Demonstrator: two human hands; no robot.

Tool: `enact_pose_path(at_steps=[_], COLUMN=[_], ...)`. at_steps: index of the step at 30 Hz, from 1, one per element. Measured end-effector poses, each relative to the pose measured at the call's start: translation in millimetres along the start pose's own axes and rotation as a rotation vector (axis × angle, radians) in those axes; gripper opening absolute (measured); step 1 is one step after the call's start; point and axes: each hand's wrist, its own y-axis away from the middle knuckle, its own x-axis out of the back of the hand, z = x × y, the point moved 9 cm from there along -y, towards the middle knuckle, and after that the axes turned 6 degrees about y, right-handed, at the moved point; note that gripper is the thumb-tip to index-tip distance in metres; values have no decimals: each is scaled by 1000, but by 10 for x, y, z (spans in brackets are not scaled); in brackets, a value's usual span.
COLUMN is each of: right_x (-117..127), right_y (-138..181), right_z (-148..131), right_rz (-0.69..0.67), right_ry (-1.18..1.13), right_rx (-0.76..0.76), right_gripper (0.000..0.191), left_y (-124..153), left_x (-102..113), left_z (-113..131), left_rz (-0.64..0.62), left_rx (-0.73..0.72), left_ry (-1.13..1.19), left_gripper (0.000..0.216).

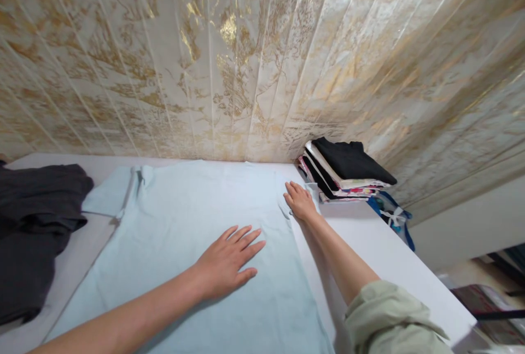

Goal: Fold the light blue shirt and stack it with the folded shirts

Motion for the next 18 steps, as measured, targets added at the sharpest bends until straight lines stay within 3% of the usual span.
enact_pose_path(at_steps=[5,11,18], right_x=[-59,198,324], right_y=[-2,-173,-296], right_z=[60,171,277], right_rz=[-27,-8,-140], right_ry=[89,192,358], right_rx=[-26,-47,-161], right_gripper=[54,45,39], left_y=[106,165,145], left_x=[-36,-31,-22], left_z=[34,75,42], left_rz=[9,4,-1], left_rx=[-38,-35,-14], left_ry=[-16,-3,23], left_gripper=[56,55,57])
